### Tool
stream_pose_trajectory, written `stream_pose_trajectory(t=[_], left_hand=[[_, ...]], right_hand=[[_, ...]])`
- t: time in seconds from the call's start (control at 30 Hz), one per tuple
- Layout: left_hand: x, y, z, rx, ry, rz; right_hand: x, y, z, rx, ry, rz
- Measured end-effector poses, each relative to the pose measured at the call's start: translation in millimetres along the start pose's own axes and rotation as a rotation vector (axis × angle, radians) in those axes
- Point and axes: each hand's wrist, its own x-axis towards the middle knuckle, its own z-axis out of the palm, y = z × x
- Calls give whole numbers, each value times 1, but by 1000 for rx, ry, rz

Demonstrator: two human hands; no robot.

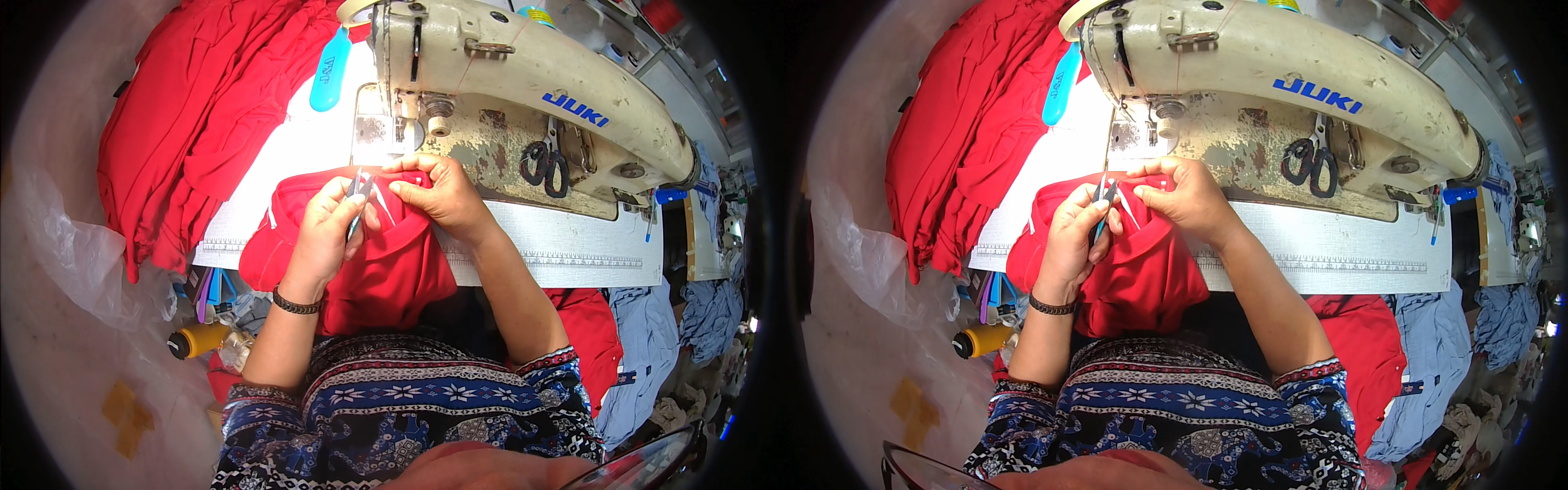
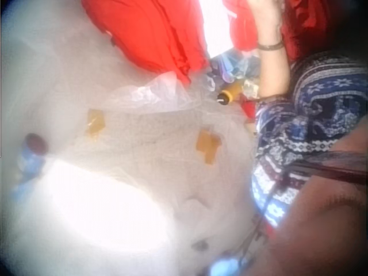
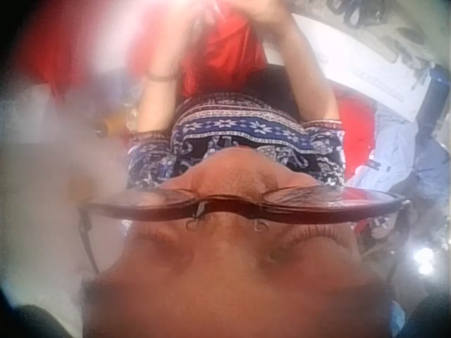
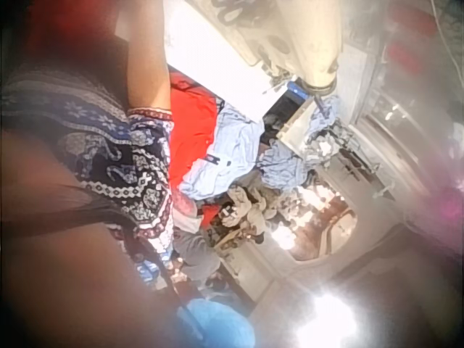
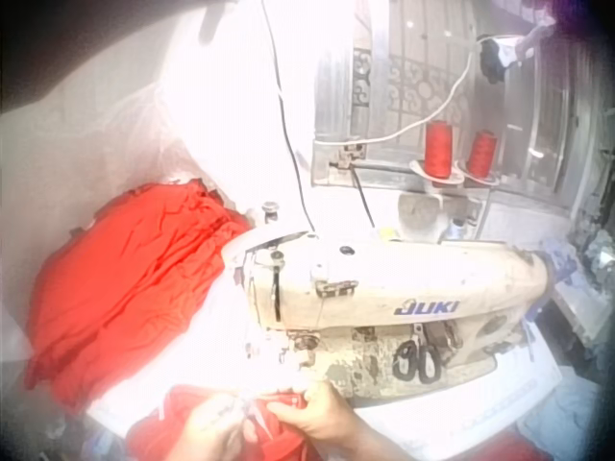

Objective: The person trims threads from a red garment using small snips and then sews the neck area of the garment using a sewing machine.

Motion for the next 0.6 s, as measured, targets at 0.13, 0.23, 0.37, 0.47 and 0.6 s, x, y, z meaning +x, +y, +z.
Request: stream_pose_trajectory(t=[0.13, 0.23, 0.37, 0.47, 0.6], left_hand=[[0, 1, 1, 8, 15, -18], [1, 4, 7, 74, 23, -44], [0, 2, 1, -68, 0, 32], [4, 0, -16, -373, 130, 198], [5, 9, -28, 104, 80, 176]], right_hand=[[0, -1, 1, -8, 6, 7], [0, 1, 0, 38, -2, 24], [0, 2, 0, 25, 8, 40], [-1, 0, 1, 19, 10, 51], [-1, 1, 0, -6, 16, 47]])
